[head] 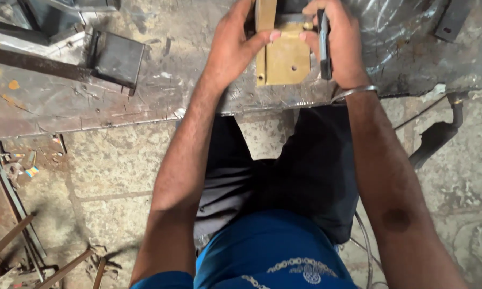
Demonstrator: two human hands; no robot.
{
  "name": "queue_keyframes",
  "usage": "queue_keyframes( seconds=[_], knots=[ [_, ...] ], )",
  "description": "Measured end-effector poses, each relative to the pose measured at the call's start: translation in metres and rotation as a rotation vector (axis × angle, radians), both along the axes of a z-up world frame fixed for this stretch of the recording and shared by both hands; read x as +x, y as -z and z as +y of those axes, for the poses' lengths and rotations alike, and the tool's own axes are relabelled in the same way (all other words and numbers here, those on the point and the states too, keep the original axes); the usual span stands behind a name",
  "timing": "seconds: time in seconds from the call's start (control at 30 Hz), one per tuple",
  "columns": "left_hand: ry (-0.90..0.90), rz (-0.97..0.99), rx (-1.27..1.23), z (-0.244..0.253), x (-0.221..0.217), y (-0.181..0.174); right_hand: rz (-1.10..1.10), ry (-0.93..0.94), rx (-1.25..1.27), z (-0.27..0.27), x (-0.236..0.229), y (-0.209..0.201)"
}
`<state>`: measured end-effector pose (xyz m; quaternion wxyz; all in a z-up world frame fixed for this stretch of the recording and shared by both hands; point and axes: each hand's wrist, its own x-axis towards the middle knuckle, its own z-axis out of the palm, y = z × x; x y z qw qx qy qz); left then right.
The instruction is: Marking various metal brackets and strips with a marker on a workbench.
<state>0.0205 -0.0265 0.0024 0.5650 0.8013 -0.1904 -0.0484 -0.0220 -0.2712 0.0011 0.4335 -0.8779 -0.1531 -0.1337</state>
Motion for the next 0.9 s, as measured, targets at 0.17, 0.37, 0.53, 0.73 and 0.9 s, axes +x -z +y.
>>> queue_keyframes(
  seconds=[0.17,0.37,0.53,0.73,0.9],
  knots=[
    [0.011,-0.106,-0.098,-0.004,-0.003,0.003,0.024,0.032,0.012,0.001,0.009,-0.006],
    [-0.288,-0.347,0.41,-0.018,-0.036,0.019,-0.036,0.009,-0.041,0.002,0.005,0.0],
    [-0.372,-0.279,0.322,-0.02,-0.04,0.014,-0.011,0.038,-0.04,0.005,0.005,-0.001],
    [-0.345,-0.245,0.336,-0.021,-0.039,0.01,-0.083,0.153,0.05,0.014,-0.016,0.007],
    [-0.348,-0.257,0.356,-0.021,-0.038,0.013,0.048,0.301,0.119,0.026,-0.02,0.001]
  ],
)
